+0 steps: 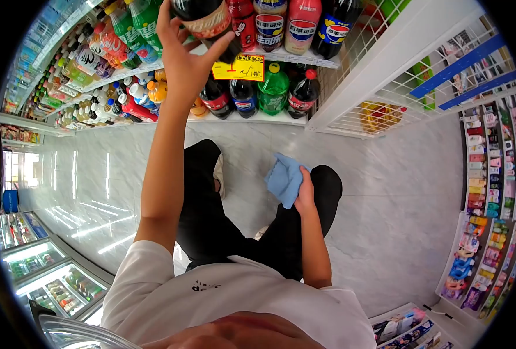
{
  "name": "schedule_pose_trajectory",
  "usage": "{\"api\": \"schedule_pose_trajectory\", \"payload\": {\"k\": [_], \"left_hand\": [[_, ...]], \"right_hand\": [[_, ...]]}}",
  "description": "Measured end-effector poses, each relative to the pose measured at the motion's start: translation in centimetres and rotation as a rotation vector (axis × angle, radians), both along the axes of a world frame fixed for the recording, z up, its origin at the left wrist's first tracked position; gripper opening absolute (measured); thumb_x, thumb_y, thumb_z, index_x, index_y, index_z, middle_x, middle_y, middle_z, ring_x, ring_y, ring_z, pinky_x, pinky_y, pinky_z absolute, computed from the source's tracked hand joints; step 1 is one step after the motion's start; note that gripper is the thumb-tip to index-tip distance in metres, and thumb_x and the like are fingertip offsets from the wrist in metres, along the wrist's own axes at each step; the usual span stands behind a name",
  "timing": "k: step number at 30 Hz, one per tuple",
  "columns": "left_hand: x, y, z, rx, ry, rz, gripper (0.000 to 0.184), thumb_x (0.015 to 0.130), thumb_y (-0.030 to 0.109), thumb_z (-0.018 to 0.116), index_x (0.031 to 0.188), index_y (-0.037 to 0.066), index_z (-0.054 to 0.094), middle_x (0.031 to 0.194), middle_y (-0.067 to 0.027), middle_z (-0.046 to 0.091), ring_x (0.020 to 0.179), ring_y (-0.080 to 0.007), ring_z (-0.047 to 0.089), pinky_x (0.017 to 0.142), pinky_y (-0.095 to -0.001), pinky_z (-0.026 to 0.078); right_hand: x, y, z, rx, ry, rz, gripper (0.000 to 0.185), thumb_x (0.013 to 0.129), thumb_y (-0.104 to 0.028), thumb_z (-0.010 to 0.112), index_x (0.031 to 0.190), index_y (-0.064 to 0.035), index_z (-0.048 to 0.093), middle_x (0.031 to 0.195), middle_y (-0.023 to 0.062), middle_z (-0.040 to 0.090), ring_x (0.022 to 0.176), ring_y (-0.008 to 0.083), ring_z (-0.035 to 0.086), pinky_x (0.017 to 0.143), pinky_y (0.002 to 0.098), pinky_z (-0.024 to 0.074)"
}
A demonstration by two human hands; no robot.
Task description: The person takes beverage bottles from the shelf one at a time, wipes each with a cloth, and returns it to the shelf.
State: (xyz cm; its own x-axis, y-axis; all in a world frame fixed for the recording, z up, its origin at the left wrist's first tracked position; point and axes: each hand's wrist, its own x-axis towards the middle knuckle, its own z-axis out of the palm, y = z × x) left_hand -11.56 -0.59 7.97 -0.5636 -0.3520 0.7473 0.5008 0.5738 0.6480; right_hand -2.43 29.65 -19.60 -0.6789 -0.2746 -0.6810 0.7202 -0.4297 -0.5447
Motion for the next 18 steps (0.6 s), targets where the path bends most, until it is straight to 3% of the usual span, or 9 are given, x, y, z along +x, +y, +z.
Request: {"api": "schedule_pose_trajectory", "payload": {"k": [2,3,4,6,10,11,14,15,18], "left_hand": [[1.2,1.8,0.2,0.094,-0.06,-0.122,0.094,0.078,0.01,0.085,0.149,0.009,0.024,0.129,-0.0133,0.056,0.112,-0.0222,0.061,0.088,-0.034,0.056],[0.9,1.4,-0.8,0.046,-0.068,-0.277,0.106,0.077,0.003,0.082,0.152,0.012,0.007,0.134,-0.0166,0.05,0.116,-0.0253,0.06,0.093,-0.0374,0.055],[1.1,2.5,-1.2,0.167,-0.069,-0.405,0.113,0.076,0.012,0.085,0.154,0.01,0.004,0.13,-0.0182,0.051,0.116,-0.0256,0.06,0.096,-0.0352,0.052],[2.6,5.4,-1.6,0.505,-0.257,-0.609,0.11,0.077,0.009,0.083,0.154,0.009,0.005,0.135,-0.0177,0.048,0.121,-0.0247,0.057,0.098,-0.0369,0.052],[4.2,8.7,-4.0,0.817,-0.571,-0.862,0.08,0.083,0.007,0.068,0.147,0.008,0.021,0.128,-0.0142,0.056,0.113,-0.0266,0.064,0.091,-0.0435,0.057],[4.5,9.3,-4.6,0.86,-0.633,-0.879,0.074,0.081,0.003,0.06,0.146,0.009,0.023,0.128,-0.0153,0.056,0.112,-0.0309,0.065,0.089,-0.0461,0.058],[5.2,10.3,-5.7,0.89,-0.736,-0.923,0.074,0.079,0.002,0.054,0.147,0.009,0.023,0.129,-0.0167,0.056,0.111,-0.0336,0.065,0.09,-0.047,0.058],[5.4,10.6,-5.9,0.894,-0.794,-0.919,0.074,0.078,0.003,0.051,0.147,0.01,0.023,0.131,-0.0177,0.056,0.111,-0.0354,0.065,0.092,-0.049,0.056],[6.0,11.3,-6.1,1.047,-0.858,-0.962,0.07,0.079,0.007,0.051,0.144,0.01,0.026,0.13,-0.017,0.056,0.108,-0.0349,0.065,0.095,-0.0497,0.055]], "right_hand": [[-0.3,0.2,-0.4,-0.018,-0.003,-0.007,0.054,0.098,-0.041,0.051,0.133,0.001,0.053,0.129,0.0145,0.061,0.118,0.0287,0.059,0.105,0.0419,0.045],[-0.4,0.2,-0.5,-0.029,-0.012,-0.014,0.053,0.099,-0.04,0.051,0.133,0.0007,0.053,0.128,0.0141,0.062,0.118,0.0277,0.059,0.104,0.0412,0.0453],[-0.3,0.3,-0.8,-0.038,-0.026,-0.024,0.052,0.099,-0.039,0.052,0.132,0.0005,0.053,0.128,0.0136,0.062,0.118,0.0266,0.059,0.104,0.0405,0.0455],[-0.5,0.5,-2.2,-0.117,-0.016,-0.037,0.052,0.1,-0.04,0.051,0.133,0.0002,0.053,0.128,0.013,0.062,0.119,0.0258,0.059,0.104,0.0405,0.046],[-0.4,-0.1,-2.2,-0.122,0.055,-0.111,0.055,0.1,-0.043,0.053,0.136,-0.0003,0.051,0.129,0.0114,0.061,0.119,0.0238,0.059,0.103,0.0396,0.047],[0.2,-0.2,-1.3,-0.022,0.118,-0.105,0.056,0.101,-0.042,0.053,0.139,-0.0008,0.048,0.131,0.0108,0.06,0.118,0.0221,0.059,0.103,0.0387,0.0477],[0.6,0.5,-2.4,-0.135,0.239,-0.055,0.051,0.103,-0.036,0.051,0.14,-0.001,0.048,0.131,0.0105,0.06,0.116,0.02,0.061,0.101,0.0364,0.0493],[0.1,-0.6,1.0,-0.242,0.172,-0.151,0.046,0.105,-0.031,0.048,0.139,-0.001,0.049,0.126,0.012,0.063,0.108,0.0199,0.066,0.092,0.0343,0.0548],[-0.6,-0.3,3.1,-0.483,0.109,-0.004,0.043,0.105,-0.031,0.046,0.134,-0.0002,0.053,0.114,0.0129,0.067,0.096,0.0215,0.07,0.081,0.0332,0.0589]]}}
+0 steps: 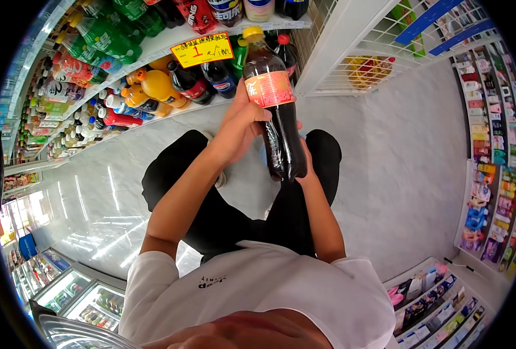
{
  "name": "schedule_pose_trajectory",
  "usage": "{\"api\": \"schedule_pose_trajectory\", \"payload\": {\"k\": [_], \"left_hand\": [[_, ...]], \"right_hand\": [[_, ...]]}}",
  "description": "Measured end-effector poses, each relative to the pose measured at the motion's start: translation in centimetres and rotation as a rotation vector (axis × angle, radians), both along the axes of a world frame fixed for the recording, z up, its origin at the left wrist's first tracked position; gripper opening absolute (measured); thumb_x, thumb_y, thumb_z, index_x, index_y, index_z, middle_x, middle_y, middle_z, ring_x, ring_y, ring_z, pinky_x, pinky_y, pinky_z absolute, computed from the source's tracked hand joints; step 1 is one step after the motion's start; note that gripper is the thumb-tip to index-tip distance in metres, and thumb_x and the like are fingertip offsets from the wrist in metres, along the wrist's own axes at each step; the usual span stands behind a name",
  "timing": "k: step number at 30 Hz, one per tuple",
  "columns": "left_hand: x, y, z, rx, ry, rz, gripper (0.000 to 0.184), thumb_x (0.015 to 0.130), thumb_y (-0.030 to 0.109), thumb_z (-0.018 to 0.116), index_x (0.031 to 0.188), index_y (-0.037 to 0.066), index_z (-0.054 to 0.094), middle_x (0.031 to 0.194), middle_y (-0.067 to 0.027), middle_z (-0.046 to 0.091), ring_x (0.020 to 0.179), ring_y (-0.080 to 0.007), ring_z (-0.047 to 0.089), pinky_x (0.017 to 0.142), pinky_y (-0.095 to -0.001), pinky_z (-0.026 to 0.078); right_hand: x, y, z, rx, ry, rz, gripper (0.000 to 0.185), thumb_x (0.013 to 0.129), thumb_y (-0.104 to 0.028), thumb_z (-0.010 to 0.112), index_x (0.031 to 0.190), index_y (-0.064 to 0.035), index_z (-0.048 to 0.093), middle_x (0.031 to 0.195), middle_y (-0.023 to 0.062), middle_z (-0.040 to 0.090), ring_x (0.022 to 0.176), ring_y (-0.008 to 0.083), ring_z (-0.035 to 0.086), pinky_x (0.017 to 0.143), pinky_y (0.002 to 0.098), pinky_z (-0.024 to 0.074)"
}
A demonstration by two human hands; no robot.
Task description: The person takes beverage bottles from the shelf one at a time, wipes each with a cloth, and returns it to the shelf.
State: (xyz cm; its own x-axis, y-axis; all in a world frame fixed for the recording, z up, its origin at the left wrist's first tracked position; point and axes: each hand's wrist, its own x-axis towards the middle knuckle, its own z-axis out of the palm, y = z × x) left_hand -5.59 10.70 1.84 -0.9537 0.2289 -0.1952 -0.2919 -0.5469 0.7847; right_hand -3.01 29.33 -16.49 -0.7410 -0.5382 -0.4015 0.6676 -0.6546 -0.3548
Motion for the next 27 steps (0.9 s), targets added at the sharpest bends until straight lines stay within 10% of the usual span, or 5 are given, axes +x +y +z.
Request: {"api": "schedule_pose_trajectory", "payload": {"k": [9,15,22,27], "left_hand": [[0.2,1.6,-2.2,0.279,-0.415,-0.032,0.061,0.097,0.06,0.037,0.117,0.005,0.054,0.1,-0.0119,0.066,0.076,-0.0309,0.07,0.071,-0.0469,0.058],[0.4,2.0,-2.6,0.275,-0.507,-0.085,0.071,0.093,0.07,0.041,0.1,0.002,0.062,0.081,-0.0115,0.066,0.069,-0.0247,0.069,0.065,-0.0416,0.06],[0.9,2.8,-2.8,0.191,-0.495,-0.082,0.069,0.097,0.067,0.033,0.113,0.005,0.059,0.09,-0.0128,0.068,0.071,-0.0235,0.069,0.059,-0.0416,0.061],[0.8,3.2,-4.4,0.083,-0.309,0.132,0.059,0.103,0.054,0.034,0.133,0.006,0.049,0.115,-0.0128,0.065,0.096,-0.0226,0.069,0.084,-0.036,0.058]], "right_hand": [[-1.3,2.9,0.0,0.169,-0.169,-0.261,0.047,0.103,-0.041,0.042,0.129,-0.0036,0.054,0.118,0.0121,0.064,0.103,0.0253,0.065,0.092,0.0416,0.0526],[-5.0,-0.6,13.5,0.664,0.45,-0.577,0.061,0.1,-0.044,0.043,0.134,0.0055,0.051,0.139,0.0152,0.055,0.128,0.0286,0.054,0.109,0.0415,0.0406],[-7.3,-1.8,16.2,1.029,1.326,-0.085,0.057,0.098,-0.039,0.042,0.124,0.0069,0.064,0.144,0.0151,0.053,0.149,0.0295,0.027,0.119,0.0423,0.0211],[-4.6,-1.4,16.5,0.969,1.394,-0.035,0.049,0.095,-0.032,0.047,0.123,0.003,0.066,0.137,0.012,0.059,0.147,0.0312,0.031,0.12,0.0491,0.0192]]}}
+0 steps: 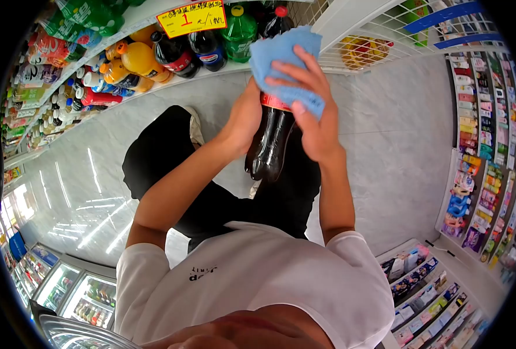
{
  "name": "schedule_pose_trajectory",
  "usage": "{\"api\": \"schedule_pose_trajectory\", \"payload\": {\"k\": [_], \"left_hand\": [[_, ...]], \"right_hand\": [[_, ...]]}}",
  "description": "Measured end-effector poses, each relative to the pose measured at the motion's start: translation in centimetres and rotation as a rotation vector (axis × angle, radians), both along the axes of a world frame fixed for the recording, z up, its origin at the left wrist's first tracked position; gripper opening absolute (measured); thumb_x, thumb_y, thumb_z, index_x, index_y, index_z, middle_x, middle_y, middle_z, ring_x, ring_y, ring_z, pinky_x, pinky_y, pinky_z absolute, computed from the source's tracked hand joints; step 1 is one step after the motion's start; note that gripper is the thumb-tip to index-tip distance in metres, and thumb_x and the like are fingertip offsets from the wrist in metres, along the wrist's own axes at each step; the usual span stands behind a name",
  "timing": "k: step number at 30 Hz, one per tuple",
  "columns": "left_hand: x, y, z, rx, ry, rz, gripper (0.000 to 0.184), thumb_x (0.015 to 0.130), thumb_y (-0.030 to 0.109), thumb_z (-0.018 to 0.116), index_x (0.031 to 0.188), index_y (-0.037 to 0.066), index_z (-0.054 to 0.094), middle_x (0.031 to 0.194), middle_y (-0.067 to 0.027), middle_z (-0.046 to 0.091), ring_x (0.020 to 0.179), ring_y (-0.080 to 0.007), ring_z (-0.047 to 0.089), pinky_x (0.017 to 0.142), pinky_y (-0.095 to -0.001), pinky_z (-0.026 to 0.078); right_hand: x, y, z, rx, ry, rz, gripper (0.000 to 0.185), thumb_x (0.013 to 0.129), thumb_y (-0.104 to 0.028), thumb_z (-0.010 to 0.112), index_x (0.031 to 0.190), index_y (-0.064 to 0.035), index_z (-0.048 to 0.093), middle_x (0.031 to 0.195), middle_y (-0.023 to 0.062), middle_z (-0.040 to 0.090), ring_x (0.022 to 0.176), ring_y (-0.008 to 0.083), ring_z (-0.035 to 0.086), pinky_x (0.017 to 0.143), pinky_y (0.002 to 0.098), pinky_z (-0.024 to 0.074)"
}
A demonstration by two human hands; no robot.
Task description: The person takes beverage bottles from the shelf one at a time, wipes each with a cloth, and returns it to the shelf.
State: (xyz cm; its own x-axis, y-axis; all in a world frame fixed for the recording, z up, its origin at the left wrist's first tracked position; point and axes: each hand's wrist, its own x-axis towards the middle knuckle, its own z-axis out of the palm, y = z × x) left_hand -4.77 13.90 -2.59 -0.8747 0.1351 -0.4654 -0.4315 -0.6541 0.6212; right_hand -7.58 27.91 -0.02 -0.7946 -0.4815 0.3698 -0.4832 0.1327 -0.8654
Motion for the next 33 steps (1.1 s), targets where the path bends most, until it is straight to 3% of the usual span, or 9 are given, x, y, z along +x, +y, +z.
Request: {"api": "schedule_pose_trajectory", "payload": {"k": [3,7,11,13,14,16,19,24,33], "left_hand": [[0.2,-0.9,-0.3,-0.108,0.135,0.0,0.06,0.103,0.054,0.037,0.138,0.006,0.046,0.129,-0.0136,0.06,0.108,-0.0216,0.065,0.093,-0.0364,0.054],[-3.1,-2.2,-0.6,0.304,-0.1,0.11,0.064,0.102,0.057,0.037,0.132,0.004,0.056,0.115,-0.0149,0.068,0.097,-0.0245,0.069,0.087,-0.0388,0.056],[-3.9,-2.5,-0.5,0.084,0.13,0.142,0.074,0.101,0.063,0.027,0.127,0.002,0.06,0.1,-0.0141,0.07,0.081,-0.0243,0.07,0.076,-0.037,0.059],[-3.2,-2.7,1.4,0.177,0.035,0.086,0.078,0.098,0.068,0.03,0.126,0.002,0.06,0.091,-0.0126,0.069,0.074,-0.0247,0.069,0.073,-0.0368,0.059],[-3.1,-2.7,2.0,0.187,-0.005,0.097,0.078,0.097,0.069,0.032,0.125,0.002,0.06,0.089,-0.0126,0.069,0.073,-0.0249,0.069,0.072,-0.0373,0.059],[-2.3,-2.6,2.9,0.231,-0.108,0.109,0.075,0.093,0.071,0.044,0.12,0.004,0.062,0.094,-0.0114,0.068,0.078,-0.0231,0.069,0.075,-0.0363,0.058],[-2.0,-1.8,3.0,0.194,-0.031,0.084,0.063,0.088,0.071,0.055,0.102,0.01,0.063,0.08,-0.0065,0.065,0.074,-0.0193,0.067,0.07,-0.0328,0.056],[-1.3,-1.1,2.3,0.208,-0.005,0.027,0.049,0.1,0.051,0.05,0.125,0.009,0.053,0.109,-0.006,0.063,0.099,-0.0153,0.064,0.088,-0.0331,0.053],[-0.5,0.3,1.1,0.141,0.012,-0.044,0.054,0.098,0.053,0.057,0.12,0.004,0.057,0.101,-0.0058,0.065,0.086,-0.0135,0.066,0.073,-0.0294,0.056]], "right_hand": [[1.8,0.3,0.7,0.284,0.201,0.086,0.047,0.091,-0.031,0.049,0.117,0.0017,0.07,0.134,0.0084,0.063,0.143,0.0333,0.036,0.12,0.0544,0.0162],[5.3,0.8,-0.3,0.233,0.177,0.189,0.042,0.088,-0.027,0.05,0.116,-0.0078,0.073,0.13,0.004,0.065,0.141,0.0333,0.039,0.119,0.0598,0.0139],[8.3,1.5,-2.5,0.217,0.33,0.166,0.044,0.089,-0.03,0.05,0.12,-0.0098,0.072,0.135,0.0077,0.061,0.143,0.0368,0.035,0.118,0.0617,0.0153],[9.5,1.1,-3.8,0.153,0.358,0.034,0.045,0.091,-0.032,0.049,0.122,-0.0093,0.072,0.137,0.0098,0.059,0.144,0.0392,0.033,0.117,0.062,0.0162],[9.3,1.4,-4.5,0.177,0.387,0.056,0.052,0.096,-0.038,0.044,0.135,-0.0092,0.063,0.15,0.0169,0.046,0.148,0.0418,0.026,0.118,0.0604,0.0145],[8.4,0.5,-5.8,-0.018,0.259,0.002,0.057,0.099,-0.041,0.04,0.144,-0.0077,0.052,0.156,0.0201,0.034,0.149,0.0419,0.021,0.119,0.0576,0.0135],[7.5,-0.5,-4.1,-0.095,0.077,-0.067,0.059,0.1,-0.041,0.038,0.144,-0.0029,0.049,0.158,0.0191,0.033,0.149,0.0384,0.023,0.119,0.0525,0.0151],[5.0,-1.6,-0.5,-0.097,-0.064,-0.156,0.063,0.102,-0.041,0.036,0.144,0.0051,0.044,0.159,0.0174,0.031,0.149,0.0327,0.026,0.119,0.0441,0.0177],[-1.7,-1.8,-0.2,-0.386,-0.389,-0.141,0.064,0.103,-0.04,0.038,0.144,0.0088,0.043,0.155,0.0132,0.04,0.145,0.0238,0.034,0.119,0.0334,0.0215]]}}
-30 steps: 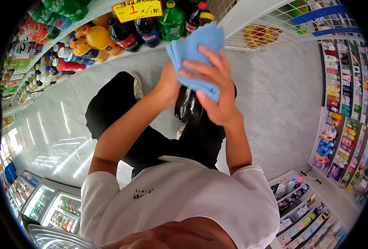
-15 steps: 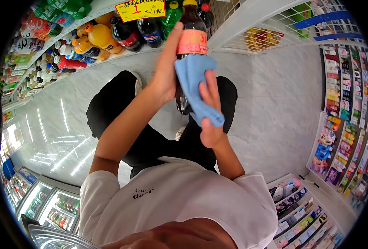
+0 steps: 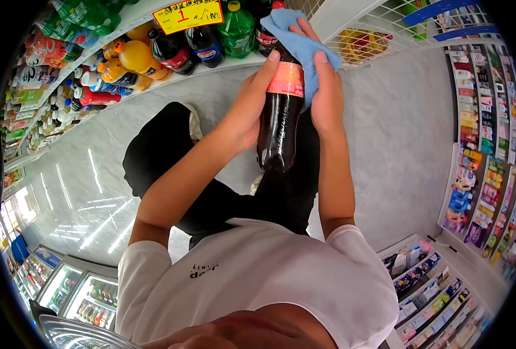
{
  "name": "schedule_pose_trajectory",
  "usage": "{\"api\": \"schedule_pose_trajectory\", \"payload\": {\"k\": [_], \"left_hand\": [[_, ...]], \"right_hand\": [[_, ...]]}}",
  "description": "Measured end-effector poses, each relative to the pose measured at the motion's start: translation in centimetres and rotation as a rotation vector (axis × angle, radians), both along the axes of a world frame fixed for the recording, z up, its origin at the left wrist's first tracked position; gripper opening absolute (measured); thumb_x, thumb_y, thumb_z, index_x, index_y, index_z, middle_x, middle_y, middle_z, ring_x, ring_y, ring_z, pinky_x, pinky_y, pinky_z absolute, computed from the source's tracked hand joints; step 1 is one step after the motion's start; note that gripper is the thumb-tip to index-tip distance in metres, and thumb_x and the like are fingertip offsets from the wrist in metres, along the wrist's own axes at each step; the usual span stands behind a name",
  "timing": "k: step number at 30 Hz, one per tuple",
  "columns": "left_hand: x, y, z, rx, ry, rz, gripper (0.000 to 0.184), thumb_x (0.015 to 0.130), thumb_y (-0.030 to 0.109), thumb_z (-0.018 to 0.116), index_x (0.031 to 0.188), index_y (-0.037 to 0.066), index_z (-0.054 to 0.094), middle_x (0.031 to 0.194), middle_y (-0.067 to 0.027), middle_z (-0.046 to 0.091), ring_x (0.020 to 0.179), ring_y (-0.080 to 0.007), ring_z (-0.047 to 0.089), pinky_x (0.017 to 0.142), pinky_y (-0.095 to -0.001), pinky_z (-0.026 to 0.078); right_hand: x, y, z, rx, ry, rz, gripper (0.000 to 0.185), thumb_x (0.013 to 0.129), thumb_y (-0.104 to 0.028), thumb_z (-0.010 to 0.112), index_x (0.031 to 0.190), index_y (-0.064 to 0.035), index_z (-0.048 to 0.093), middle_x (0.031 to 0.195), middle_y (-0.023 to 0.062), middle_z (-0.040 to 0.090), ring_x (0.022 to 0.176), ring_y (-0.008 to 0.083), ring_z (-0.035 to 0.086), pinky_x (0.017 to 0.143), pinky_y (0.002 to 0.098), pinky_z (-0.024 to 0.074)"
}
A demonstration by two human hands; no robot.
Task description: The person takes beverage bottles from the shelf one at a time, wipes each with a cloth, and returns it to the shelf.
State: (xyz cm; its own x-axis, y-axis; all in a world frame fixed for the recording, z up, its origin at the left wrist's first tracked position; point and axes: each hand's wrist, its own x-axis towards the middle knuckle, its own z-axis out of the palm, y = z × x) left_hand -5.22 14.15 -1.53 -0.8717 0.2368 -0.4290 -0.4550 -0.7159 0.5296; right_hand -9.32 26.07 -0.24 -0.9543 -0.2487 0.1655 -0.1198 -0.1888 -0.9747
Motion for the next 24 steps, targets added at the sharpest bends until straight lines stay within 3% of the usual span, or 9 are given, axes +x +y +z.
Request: {"api": "schedule_pose_trajectory", "payload": {"k": [2,6,10,11,12,14,17,20,24], "left_hand": [[-0.1,-0.7,0.5,0.02,-0.006,0.005,0.054,0.099,0.049,0.057,0.12,0.0,0.055,0.102,-0.0074,0.064,0.084,-0.0137,0.065,0.072,-0.0287,0.054],[0.1,-0.2,-0.8,0.071,-0.102,0.054,0.058,0.099,0.059,0.048,0.126,0.008,0.055,0.112,-0.008,0.066,0.098,-0.0164,0.067,0.082,-0.0332,0.057],[-0.2,-0.8,-1.7,0.149,-0.004,0.194,0.066,0.1,0.064,0.037,0.135,0.009,0.052,0.124,-0.012,0.062,0.107,-0.0241,0.065,0.09,-0.0399,0.055],[-0.3,-1.7,-1.9,0.347,-0.08,0.08,0.071,0.101,0.065,0.033,0.138,0.008,0.05,0.119,-0.0128,0.064,0.103,-0.0245,0.066,0.089,-0.0403,0.056],[-0.9,-1.7,-2.4,0.304,-0.062,0.1,0.071,0.101,0.065,0.032,0.139,0.007,0.05,0.117,-0.0131,0.065,0.101,-0.0241,0.066,0.087,-0.0398,0.056],[-2.0,-1.8,-3.8,0.214,-0.028,0.131,0.072,0.101,0.065,0.031,0.139,0.007,0.05,0.112,-0.0136,0.067,0.096,-0.0235,0.067,0.085,-0.0386,0.056],[-2.4,-2.1,-3.7,0.14,0.042,0.143,0.071,0.102,0.062,0.03,0.137,0.004,0.051,0.106,-0.0141,0.068,0.09,-0.024,0.068,0.08,-0.0363,0.058],[-2.4,-2.2,-2.8,0.165,0.022,0.126,0.07,0.103,0.06,0.031,0.136,0.002,0.051,0.111,-0.0151,0.068,0.095,-0.0248,0.069,0.082,-0.0369,0.058],[-0.9,-1.9,-0.1,0.217,-0.074,0.047,0.067,0.102,0.06,0.033,0.137,0.005,0.052,0.119,-0.0141,0.067,0.102,-0.0245,0.068,0.087,-0.0379,0.058]], "right_hand": [[-0.1,0.0,-0.1,-0.016,0.011,0.033,0.063,0.102,-0.039,0.039,0.144,0.0076,0.044,0.155,0.0124,0.04,0.146,0.0237,0.031,0.119,0.0344,0.0219],[2.2,1.1,-0.4,0.398,0.344,0.094,0.06,0.101,-0.04,0.04,0.137,0.0064,0.054,0.15,0.0142,0.046,0.151,0.0296,0.02,0.12,0.0438,0.0191],[6.3,1.3,0.2,0.34,0.197,0.207,0.054,0.097,-0.037,0.042,0.121,0.0035,0.067,0.137,0.014,0.06,0.15,0.0339,0.022,0.121,0.0527,0.0065],[7.0,1.6,0.3,0.348,0.208,0.24,0.052,0.094,-0.036,0.043,0.119,0.0022,0.07,0.135,0.0134,0.062,0.149,0.0346,0.024,0.121,0.0542,0.0044],[7.8,1.8,0.4,0.355,0.22,0.274,0.051,0.092,-0.034,0.044,0.116,0.0009,0.072,0.132,0.0128,0.064,0.149,0.0353,0.026,0.121,0.0557,0.0024],[8.2,3.9,-0.7,0.426,0.432,0.404,0.05,0.089,-0.034,0.044,0.115,-0.0019,0.074,0.132,0.012,0.064,0.147,0.0366,0.03,0.121,0.0566,0.0046],[9.6,4.3,-1.3,0.431,0.576,0.36,0.05,0.086,-0.034,0.044,0.113,-0.0063,0.076,0.132,0.0109,0.064,0.144,0.0383,0.035,0.121,0.0569,0.0082],[9.7,4.1,-1.8,0.443,0.561,0.308,0.05,0.087,-0.035,0.043,0.114,-0.0083,0.076,0.134,0.0112,0.063,0.143,0.0398,0.037,0.12,0.0575,0.0101],[7.9,3.0,-1.8,0.398,0.439,0.192,0.057,0.095,-0.043,0.042,0.122,-0.0008,0.07,0.145,0.0159,0.053,0.148,0.0411,0.027,0.12,0.0553,0.0117]]}}
